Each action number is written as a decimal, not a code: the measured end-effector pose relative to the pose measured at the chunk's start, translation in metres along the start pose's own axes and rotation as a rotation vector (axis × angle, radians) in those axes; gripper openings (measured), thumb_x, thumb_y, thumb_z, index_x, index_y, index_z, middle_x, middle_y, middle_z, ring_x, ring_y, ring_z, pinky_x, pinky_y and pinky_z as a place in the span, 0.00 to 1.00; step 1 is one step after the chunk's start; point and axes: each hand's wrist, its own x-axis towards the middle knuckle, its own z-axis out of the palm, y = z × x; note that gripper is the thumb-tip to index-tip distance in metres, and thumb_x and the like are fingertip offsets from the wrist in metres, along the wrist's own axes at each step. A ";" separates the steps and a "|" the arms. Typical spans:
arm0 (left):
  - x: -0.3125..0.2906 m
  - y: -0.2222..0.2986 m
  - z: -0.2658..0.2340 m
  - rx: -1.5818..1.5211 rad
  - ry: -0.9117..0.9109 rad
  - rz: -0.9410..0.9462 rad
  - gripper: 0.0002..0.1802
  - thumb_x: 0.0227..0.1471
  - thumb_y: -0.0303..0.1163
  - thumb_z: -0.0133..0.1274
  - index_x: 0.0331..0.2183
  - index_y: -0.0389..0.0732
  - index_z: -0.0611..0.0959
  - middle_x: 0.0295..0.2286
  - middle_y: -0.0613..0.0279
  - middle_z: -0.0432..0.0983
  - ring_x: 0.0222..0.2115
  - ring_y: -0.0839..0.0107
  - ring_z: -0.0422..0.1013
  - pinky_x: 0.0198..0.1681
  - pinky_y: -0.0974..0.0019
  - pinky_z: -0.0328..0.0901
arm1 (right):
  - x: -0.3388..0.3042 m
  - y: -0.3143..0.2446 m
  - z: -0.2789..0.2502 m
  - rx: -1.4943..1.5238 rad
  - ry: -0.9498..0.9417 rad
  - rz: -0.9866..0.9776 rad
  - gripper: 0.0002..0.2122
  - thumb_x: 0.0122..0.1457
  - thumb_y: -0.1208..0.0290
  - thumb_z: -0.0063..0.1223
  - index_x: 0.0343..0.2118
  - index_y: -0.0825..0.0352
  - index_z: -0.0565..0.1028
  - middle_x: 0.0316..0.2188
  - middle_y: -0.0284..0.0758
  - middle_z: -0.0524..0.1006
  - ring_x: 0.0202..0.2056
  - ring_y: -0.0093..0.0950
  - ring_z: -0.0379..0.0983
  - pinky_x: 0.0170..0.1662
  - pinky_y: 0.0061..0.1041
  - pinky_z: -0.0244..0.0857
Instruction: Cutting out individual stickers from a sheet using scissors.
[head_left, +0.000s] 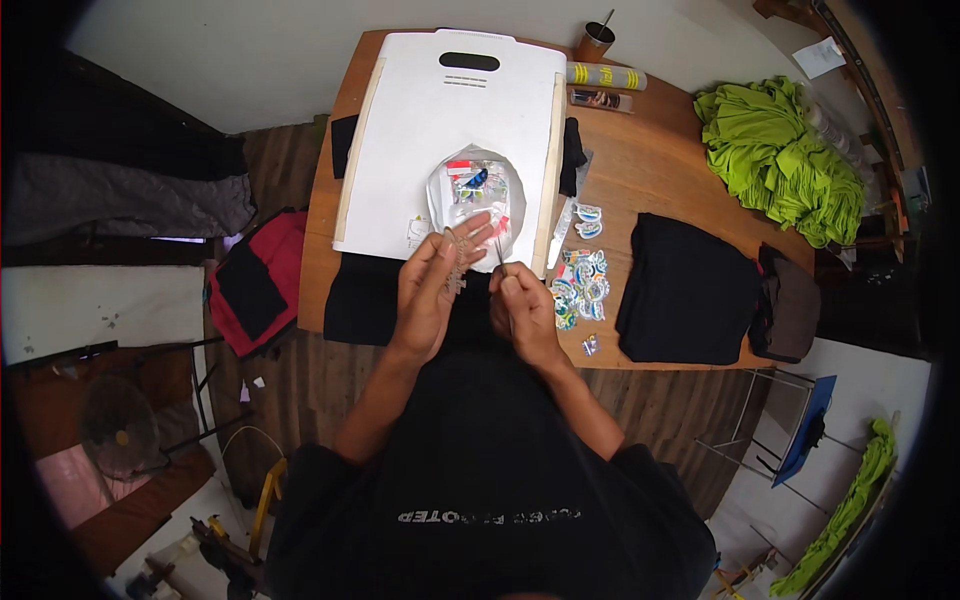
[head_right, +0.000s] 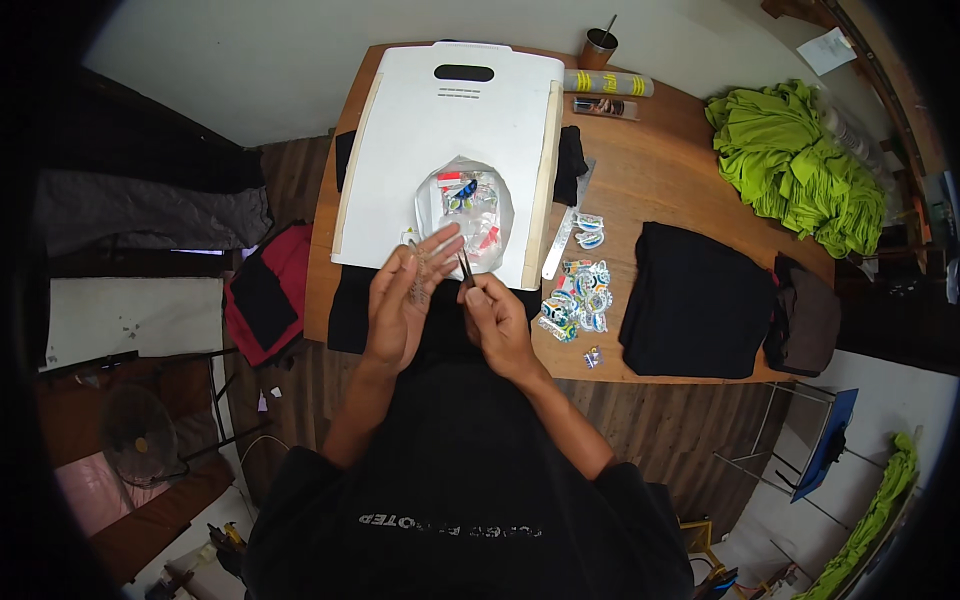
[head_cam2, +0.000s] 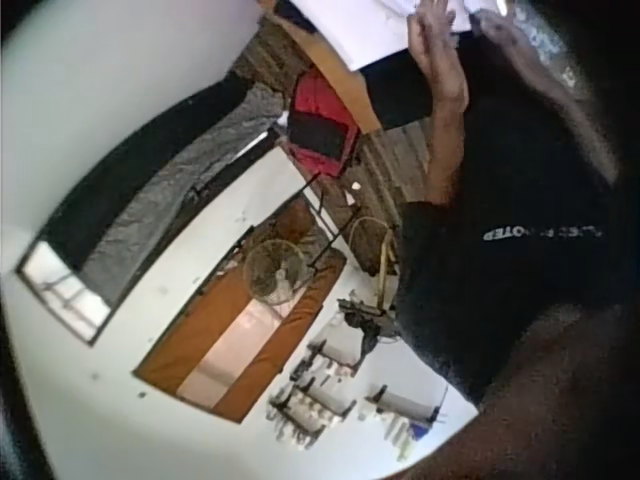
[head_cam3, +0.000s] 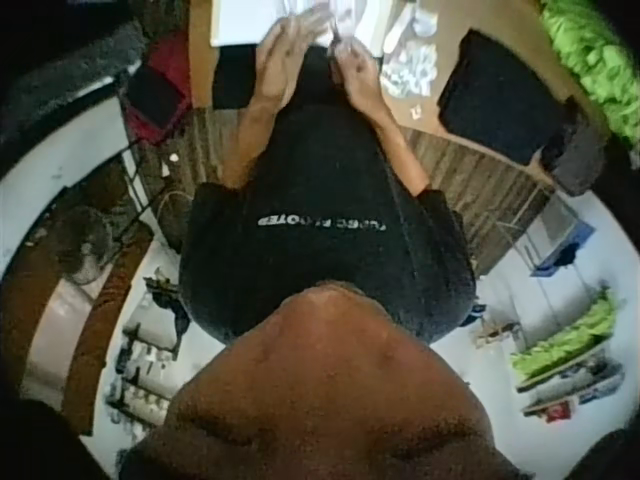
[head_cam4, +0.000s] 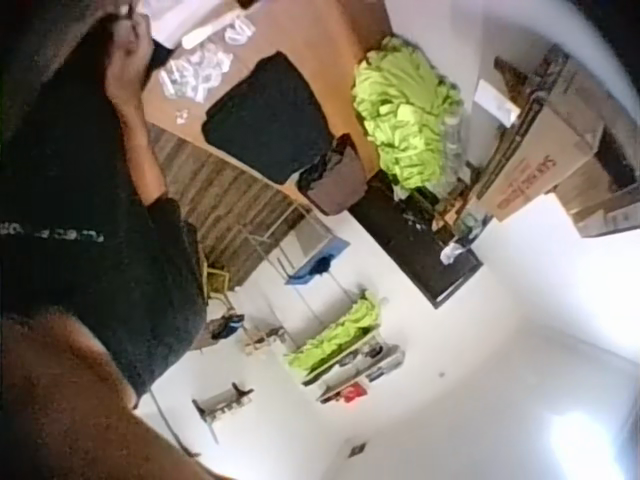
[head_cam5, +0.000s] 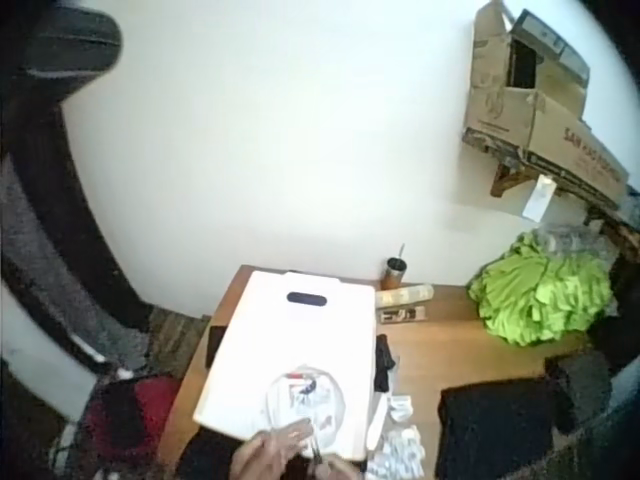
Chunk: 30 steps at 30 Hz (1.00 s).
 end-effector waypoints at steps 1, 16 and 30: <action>-0.001 -0.002 -0.001 -0.056 0.049 -0.032 0.14 0.65 0.34 0.37 0.41 0.34 0.72 0.53 0.43 0.67 0.56 0.60 0.64 0.59 0.60 0.57 | 0.004 0.000 -0.001 -0.105 0.029 -0.108 0.10 0.68 0.65 0.41 0.38 0.68 0.67 0.15 0.22 0.61 0.16 0.11 0.52 0.19 0.14 0.45; 0.023 -0.008 -0.022 -0.310 0.081 -0.307 0.12 0.66 0.38 0.35 0.35 0.42 0.70 0.55 0.39 0.63 0.57 0.54 0.61 0.62 0.58 0.54 | 0.026 -0.001 -0.027 -0.534 0.144 0.268 0.19 0.69 0.57 0.32 0.34 0.68 0.70 0.13 0.27 0.64 0.14 0.16 0.56 0.18 0.18 0.50; 0.015 -0.004 -0.010 0.427 0.204 0.246 0.09 0.59 0.26 0.49 0.27 0.33 0.75 0.40 0.55 0.74 0.40 0.74 0.68 0.44 0.72 0.61 | 0.019 -0.011 -0.018 -0.119 -0.044 0.090 0.18 0.69 0.55 0.31 0.36 0.68 0.65 0.12 0.28 0.61 0.12 0.17 0.54 0.17 0.16 0.51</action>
